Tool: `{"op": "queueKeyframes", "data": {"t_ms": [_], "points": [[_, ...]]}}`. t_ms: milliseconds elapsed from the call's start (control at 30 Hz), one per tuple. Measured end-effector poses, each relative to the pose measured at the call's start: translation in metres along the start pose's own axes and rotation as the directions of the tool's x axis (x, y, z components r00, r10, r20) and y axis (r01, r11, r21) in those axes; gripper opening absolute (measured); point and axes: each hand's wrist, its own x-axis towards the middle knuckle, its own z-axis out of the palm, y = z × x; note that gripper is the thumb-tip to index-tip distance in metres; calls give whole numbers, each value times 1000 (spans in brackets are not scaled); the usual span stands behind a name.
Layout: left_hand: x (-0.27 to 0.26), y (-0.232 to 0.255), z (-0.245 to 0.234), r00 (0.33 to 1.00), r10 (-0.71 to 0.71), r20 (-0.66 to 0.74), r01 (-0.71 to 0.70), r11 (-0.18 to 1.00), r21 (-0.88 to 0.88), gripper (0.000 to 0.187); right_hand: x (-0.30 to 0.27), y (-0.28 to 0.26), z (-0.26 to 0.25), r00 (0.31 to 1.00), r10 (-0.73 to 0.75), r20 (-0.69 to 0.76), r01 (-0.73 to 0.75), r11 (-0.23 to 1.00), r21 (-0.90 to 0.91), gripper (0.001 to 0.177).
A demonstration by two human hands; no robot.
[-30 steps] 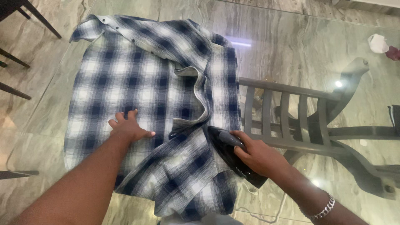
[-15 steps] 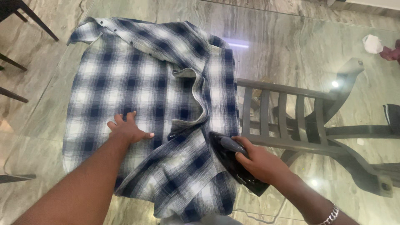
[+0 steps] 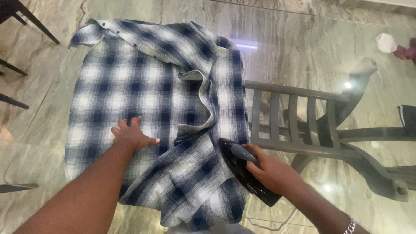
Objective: The person irons a blue and white checkered shirt on a glass dining table. They repeatedly smooth the fabric with their hands and use a black electric iron to press different sections of the shirt, including the body and sleeves.
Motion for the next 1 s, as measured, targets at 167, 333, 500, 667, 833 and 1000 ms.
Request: {"op": "queueKeyframes", "data": {"t_ms": [167, 333, 500, 667, 833, 1000], "points": [[-1, -1, 0, 1000, 19, -4, -19, 1000, -12, 125, 4, -17, -2, 999, 24, -31, -23, 1000, 19, 60], [-2, -1, -1, 1000, 19, -7, -19, 1000, -25, 124, 13, -26, -2, 997, 23, -75, -20, 999, 35, 61], [-4, -2, -1, 1000, 28, -8, -28, 999, -15, 123, 7, -8, 8, 994, 6, -109, 1, 998, 66, 60], [-4, -1, 0, 1000, 22, 4, -22, 1000, -6, 122, 7, 9, 17, 990, -13, -141, 34, 988, 149, 59], [-6, -3, -2, 999, 37, -16, -37, 999, -5, 122, 31, -11, 9, 991, 95, -91, -66, 957, 283, 63], [-15, 0, -6, 1000, 19, -10, -19, 999, -33, 121, 77, -35, -11, 990, 30, -141, 29, 917, 398, 64]]}}
